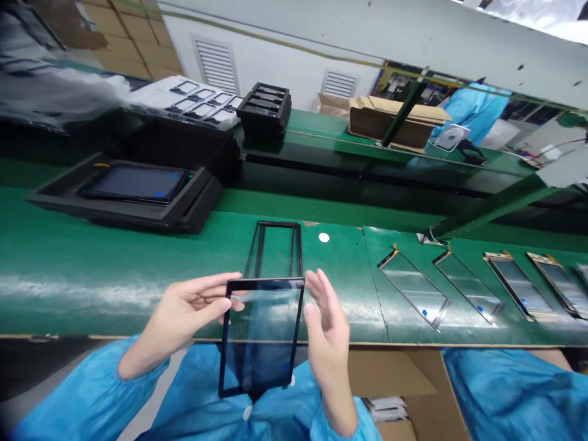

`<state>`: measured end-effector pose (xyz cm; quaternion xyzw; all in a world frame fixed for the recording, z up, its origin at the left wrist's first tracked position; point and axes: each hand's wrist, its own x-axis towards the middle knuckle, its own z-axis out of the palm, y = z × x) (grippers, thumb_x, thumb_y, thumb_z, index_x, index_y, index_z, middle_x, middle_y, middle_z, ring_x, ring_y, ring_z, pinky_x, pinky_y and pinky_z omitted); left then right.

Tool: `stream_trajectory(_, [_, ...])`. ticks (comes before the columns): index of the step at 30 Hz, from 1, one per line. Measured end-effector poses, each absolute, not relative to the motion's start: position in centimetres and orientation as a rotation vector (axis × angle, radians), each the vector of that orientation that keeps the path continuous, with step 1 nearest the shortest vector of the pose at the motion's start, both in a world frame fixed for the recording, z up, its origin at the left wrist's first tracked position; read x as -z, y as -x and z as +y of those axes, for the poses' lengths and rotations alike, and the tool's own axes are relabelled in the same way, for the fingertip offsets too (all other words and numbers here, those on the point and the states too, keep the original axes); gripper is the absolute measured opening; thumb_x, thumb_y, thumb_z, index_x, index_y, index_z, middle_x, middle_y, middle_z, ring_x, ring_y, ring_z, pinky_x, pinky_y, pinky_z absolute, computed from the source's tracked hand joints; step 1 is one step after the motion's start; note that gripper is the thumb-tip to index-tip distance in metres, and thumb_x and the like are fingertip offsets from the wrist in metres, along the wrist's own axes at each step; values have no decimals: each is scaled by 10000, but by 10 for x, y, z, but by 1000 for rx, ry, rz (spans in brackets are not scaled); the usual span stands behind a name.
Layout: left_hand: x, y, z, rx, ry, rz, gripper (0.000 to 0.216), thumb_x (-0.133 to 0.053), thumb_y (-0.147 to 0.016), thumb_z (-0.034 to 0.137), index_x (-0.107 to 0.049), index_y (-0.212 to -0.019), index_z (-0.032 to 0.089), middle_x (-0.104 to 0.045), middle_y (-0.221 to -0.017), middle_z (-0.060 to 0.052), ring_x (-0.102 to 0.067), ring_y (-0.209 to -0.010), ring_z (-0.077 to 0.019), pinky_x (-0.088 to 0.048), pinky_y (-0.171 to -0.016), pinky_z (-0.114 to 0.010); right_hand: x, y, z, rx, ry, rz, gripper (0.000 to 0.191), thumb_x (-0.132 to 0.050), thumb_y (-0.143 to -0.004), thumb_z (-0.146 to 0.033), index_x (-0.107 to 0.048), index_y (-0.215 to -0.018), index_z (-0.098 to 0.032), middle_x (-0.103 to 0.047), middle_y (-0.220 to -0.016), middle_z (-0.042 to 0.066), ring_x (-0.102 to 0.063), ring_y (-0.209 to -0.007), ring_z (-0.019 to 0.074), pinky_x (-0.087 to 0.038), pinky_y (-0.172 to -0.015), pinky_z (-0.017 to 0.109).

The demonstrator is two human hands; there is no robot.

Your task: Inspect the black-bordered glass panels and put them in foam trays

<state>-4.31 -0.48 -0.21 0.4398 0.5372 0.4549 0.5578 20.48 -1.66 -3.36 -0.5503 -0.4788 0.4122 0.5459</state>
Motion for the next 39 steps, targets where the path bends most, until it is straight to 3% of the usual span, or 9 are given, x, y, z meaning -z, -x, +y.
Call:
stream_trajectory(3, [-1, 44, -9, -1042, -1074, 1263, 408, -862, -823, 307, -848, -1213, 186, -866, -821, -96, -851, -763, -279, -664, -597, -261, 21, -208, -4, -1199, 1254, -1057, 383, -734, -956, -420, -777, -1278, -217, -867, -912, 93, -825, -835, 274, -655, -840, 424])
stream_trajectory(6, [1, 45, -11, -1045, -1078, 1243, 393, -879, -814, 315, -858, -1192, 209, -865, -807, -90, -848, -737, -269, -657, -587, -245, 17, -205, -2, -1184, 1286, -1032, 244, -764, -925, -388, -828, -1070, -203, -822, -670, 47, -810, -681, 241, -653, -766, 367])
stream_trajectory(15, [10, 52, -10, -1000, -1144, 1258, 392, -856, -848, 402, -856, -1203, 234, -876, -912, -113, -850, -756, -287, -668, -608, -272, 12, -198, -9, -1099, 1299, -988, 223, -791, -883, -407, -824, -949, -197, -794, -596, 38, -820, -623, 266, -691, -689, 387])
stream_trajectory(17, [5, 50, -9, -976, -1316, 1292, 370, -809, -883, 381, -845, -1232, 261, -862, -1119, -123, -850, -936, -311, -686, -730, -306, 12, -195, -10, -1102, 1296, -1010, 205, -792, -889, -389, -826, -959, -200, -800, -611, 36, -819, -611, 257, -688, -667, 363])
stream_trajectory(19, [-2, 46, -7, -916, -1598, 1322, 418, -802, -877, 337, -817, -1294, 314, -743, -1429, -93, -754, -1237, -345, -641, -971, -367, 14, -189, -10, -1180, 1266, -1058, 211, -806, -885, -384, -819, -994, -204, -821, -666, 42, -826, -626, 251, -684, -657, 339])
stream_trajectory(21, [-10, 40, -5, -768, -1841, 1255, 526, -792, -876, 297, -753, -1396, 367, -717, -1475, -52, -719, -1291, -343, -587, -1061, -386, 16, -181, -11, -1322, 1204, -1088, 276, -854, -846, -416, -796, -1024, -213, -836, -715, 40, -828, -630, 249, -679, -648, 328])
stream_trajectory(26, [-13, 35, -1, -573, -1702, 1128, 485, -636, -978, 275, -680, -1457, 334, -866, -1022, -26, -806, -739, -236, -625, -697, -284, 23, -199, -9, -1598, 1202, -1076, 441, -812, -864, -619, -808, -1009, -202, -862, -828, 87, -845, -744, 269, -672, -753, 372])
stream_trajectory(31, [9, 45, -8, -896, -1187, 1262, 345, -663, -974, 359, -638, -1286, 213, -853, -1026, -117, -778, -659, -213, -555, -467, -231, 45, -246, -11, -1552, 1375, -1038, 514, -759, -889, -684, -829, -899, -175, -839, -737, 119, -815, -662, 292, -654, -690, 400])
stream_trajectory(39, [24, 42, -18, -1076, -1009, 1301, 427, -752, -947, 440, -550, -1242, 207, -854, -1005, -137, -770, -618, -211, -573, -440, -246, 46, -228, -15, -1280, 1420, -841, 526, -762, -863, -706, -783, -735, -197, -805, -636, 99, -765, -550, 274, -630, -591, 360])
